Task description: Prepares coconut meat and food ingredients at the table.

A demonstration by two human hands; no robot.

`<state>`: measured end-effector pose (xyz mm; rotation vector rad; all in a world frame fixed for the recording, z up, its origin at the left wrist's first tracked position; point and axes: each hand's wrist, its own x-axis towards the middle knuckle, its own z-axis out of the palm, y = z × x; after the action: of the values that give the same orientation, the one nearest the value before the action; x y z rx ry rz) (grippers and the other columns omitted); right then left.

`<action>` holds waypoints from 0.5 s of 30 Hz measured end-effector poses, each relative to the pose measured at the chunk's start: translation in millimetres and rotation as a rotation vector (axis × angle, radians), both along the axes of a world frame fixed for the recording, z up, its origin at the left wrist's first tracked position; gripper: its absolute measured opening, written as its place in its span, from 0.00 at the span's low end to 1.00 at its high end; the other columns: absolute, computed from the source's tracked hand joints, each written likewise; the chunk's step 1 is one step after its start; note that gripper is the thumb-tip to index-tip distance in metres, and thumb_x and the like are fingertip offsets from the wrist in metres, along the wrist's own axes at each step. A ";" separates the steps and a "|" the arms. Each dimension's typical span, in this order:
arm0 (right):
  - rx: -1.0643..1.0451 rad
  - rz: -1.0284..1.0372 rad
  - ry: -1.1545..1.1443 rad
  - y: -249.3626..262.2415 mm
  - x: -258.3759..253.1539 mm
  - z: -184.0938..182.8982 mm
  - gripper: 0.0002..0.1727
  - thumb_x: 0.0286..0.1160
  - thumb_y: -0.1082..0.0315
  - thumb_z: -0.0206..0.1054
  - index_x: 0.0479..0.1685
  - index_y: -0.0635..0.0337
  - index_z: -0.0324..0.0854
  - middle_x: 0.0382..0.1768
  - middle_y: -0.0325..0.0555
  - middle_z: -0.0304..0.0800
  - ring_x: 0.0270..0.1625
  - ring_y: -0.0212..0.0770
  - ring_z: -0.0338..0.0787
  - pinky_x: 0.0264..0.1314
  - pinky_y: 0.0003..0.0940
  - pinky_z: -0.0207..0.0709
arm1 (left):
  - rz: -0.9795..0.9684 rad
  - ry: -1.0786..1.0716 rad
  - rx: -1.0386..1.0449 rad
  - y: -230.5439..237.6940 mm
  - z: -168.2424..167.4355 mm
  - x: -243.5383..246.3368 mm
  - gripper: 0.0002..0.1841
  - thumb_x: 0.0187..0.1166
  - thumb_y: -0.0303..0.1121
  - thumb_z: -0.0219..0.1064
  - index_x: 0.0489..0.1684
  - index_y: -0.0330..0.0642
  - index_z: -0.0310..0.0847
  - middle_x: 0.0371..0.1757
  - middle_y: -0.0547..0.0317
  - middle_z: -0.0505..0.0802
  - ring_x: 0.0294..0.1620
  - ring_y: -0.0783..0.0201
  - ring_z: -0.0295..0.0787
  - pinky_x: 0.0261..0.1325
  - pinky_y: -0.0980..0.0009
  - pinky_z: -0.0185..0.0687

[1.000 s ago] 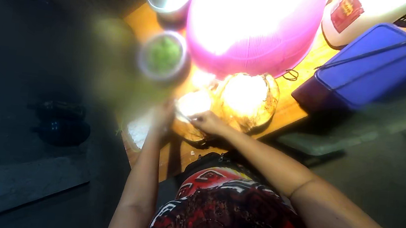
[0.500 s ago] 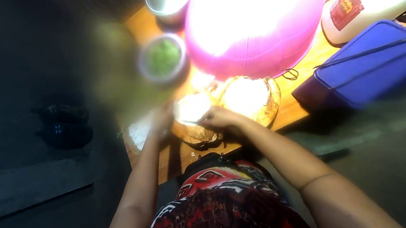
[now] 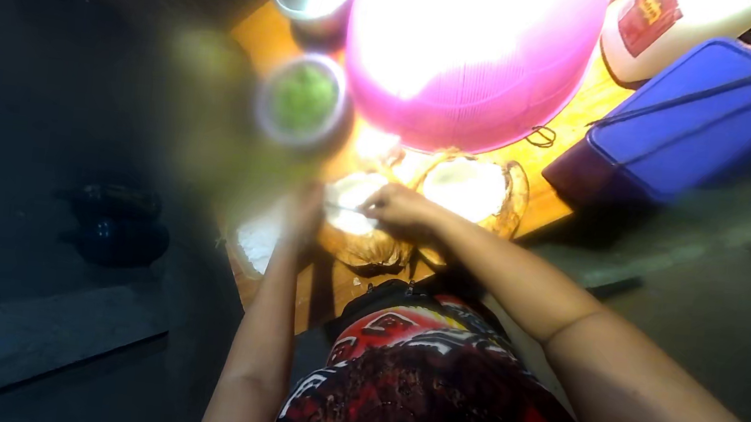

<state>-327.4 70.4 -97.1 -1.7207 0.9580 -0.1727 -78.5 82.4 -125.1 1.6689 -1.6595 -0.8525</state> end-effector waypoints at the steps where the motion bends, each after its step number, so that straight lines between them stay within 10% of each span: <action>1: -0.017 -0.022 -0.026 3.3 5.0 -4.9 0.15 0.88 0.66 0.63 0.63 0.55 0.90 0.47 0.54 0.94 0.49 0.48 0.90 0.60 0.53 0.81 | 0.005 0.010 -0.009 0.4 0.4 -0.9 0.13 0.85 0.32 0.61 0.57 0.31 0.83 0.48 0.50 0.91 0.44 0.70 0.87 0.54 0.68 0.83; 7: -0.009 0.149 0.101 4.8 -12.5 3.0 0.15 0.90 0.65 0.60 0.63 0.57 0.90 0.51 0.55 0.94 0.56 0.51 0.91 0.66 0.56 0.78 | -0.020 -0.004 -0.119 3.2 -2.1 1.6 0.13 0.85 0.33 0.63 0.48 0.33 0.89 0.53 0.49 0.90 0.57 0.67 0.84 0.65 0.70 0.78; 15: -0.016 0.009 -0.043 16.7 6.6 -17.5 0.16 0.90 0.65 0.60 0.66 0.57 0.89 0.45 0.56 0.93 0.47 0.50 0.90 0.59 0.54 0.81 | 0.147 -0.083 -0.126 12.7 7.7 -16.7 0.15 0.84 0.37 0.66 0.55 0.32 0.84 0.44 0.48 0.92 0.44 0.63 0.89 0.54 0.62 0.84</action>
<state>-320.8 87.1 -114.6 -1.7289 0.9195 -0.2110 -95.3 95.1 -117.4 1.7337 -1.5877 -0.6027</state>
